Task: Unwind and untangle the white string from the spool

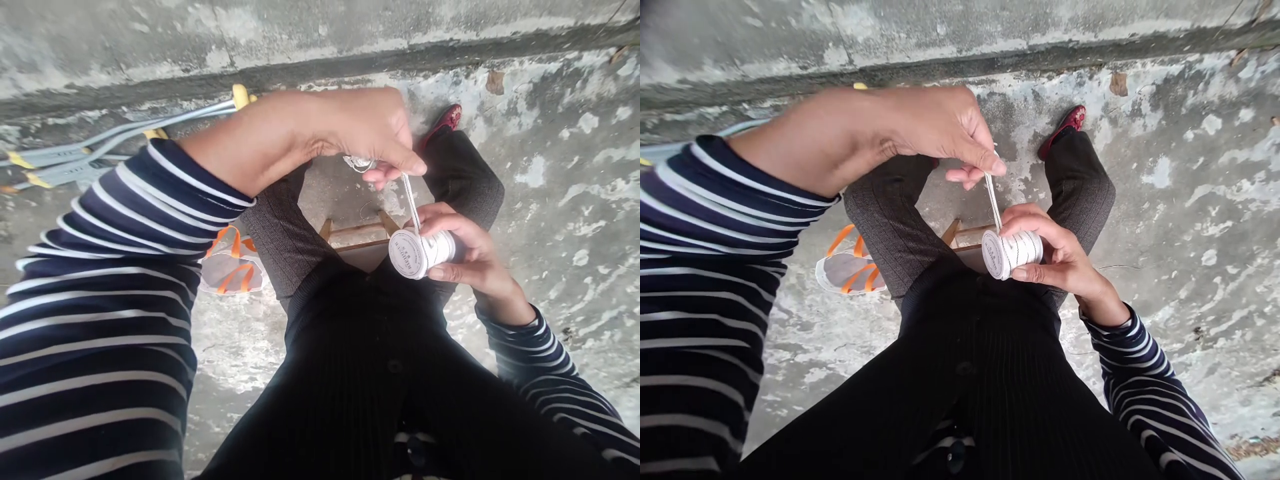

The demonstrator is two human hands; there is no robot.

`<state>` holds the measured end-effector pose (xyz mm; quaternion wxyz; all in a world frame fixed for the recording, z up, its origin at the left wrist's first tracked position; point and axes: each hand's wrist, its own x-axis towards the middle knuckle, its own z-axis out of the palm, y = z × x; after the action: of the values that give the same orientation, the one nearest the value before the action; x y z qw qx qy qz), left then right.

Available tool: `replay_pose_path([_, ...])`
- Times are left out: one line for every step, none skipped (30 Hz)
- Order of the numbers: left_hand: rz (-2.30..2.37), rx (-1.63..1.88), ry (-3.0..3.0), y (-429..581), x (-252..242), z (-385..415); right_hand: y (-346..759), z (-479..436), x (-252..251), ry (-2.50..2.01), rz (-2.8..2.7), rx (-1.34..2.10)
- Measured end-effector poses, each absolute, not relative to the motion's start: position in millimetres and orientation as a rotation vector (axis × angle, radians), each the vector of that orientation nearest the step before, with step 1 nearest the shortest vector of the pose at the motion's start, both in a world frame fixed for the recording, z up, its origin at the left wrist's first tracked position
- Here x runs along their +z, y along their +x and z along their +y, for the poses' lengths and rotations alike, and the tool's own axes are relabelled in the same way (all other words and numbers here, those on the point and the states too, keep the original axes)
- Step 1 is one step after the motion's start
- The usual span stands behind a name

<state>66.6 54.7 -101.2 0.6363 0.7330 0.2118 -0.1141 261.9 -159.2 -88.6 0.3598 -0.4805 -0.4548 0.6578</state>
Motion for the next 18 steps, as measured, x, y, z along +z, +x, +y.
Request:
replay_pose_path([0.464, -0.262, 1.643, 68, -113, 52, 262, -159, -88, -1.252, -1.191, 1.682])
replay_pose_path([0.429, -0.259, 1.602, 68, -126, 48, 262, -159, -88, -1.261, -1.212, 1.670])
replay_pose_path([0.389, -0.256, 1.556, 69, -140, 42, 262, -160, -89, -1.267, -1.235, 1.663])
replay_pose_path([0.349, -0.254, 1.508, 69, -153, 36, 262, -160, -89, -1.270, -1.251, 1.657])
replay_pose_path([0.319, -0.248, 1.459, 69, -165, 29, 262, -162, -89, -1.274, -1.254, 1.656])
replay_pose_path([0.308, -0.233, 1.411, 69, -175, 22, 261, -163, -89, -1.279, -1.244, 1.662])
replay_pose_path([0.316, -0.212, 1.370, 68, -182, 15, 261, -165, -90, -1.287, -1.215, 1.670])
replay_pose_path([0.336, -0.182, 1.335, 67, -186, 9, 261, -168, -91, -1.296, -1.168, 1.681])
replay_pose_path([0.361, -0.139, 1.306, 66, -189, 3, 261, -170, -92, -1.306, -1.108, 1.694])
replay_pose_path([0.392, -0.087, 1.282, 65, -190, -2, 262, -172, -93, -1.308, -1.044, 1.708])
replay_pose_path([0.426, -0.036, 1.261, 64, -190, -6, 262, -175, -94, -1.305, -0.979, 1.724])
replay_pose_path([0.453, 0.007, 1.246, 63, -190, -9, 263, -177, -96, -1.299, -0.914, 1.733])
replay_pose_path([0.471, 0.040, 1.234, 62, -189, -12, 263, -179, -97, -1.294, -0.850, 1.738])
replay_pose_path([0.478, 0.064, 1.225, 61, -189, -15, 264, -180, -98, -1.291, -0.792, 1.741])
replay_pose_path([0.476, 0.077, 1.219, 60, -188, -18, 265, -181, -99, -1.290, -0.738, 1.741])
replay_pose_path([0.468, 0.085, 1.220, 58, -188, -21, 266, -182, -100, -1.290, -0.688, 1.740])
replay_pose_path([0.464, 0.096, 1.231, 57, -188, -25, 267, -183, -101, -1.290, -0.645, 1.739])
replay_pose_path([0.475, 0.118, 1.252, 56, -188, -30, 267, -183, -101, -1.290, -0.610, 1.741])
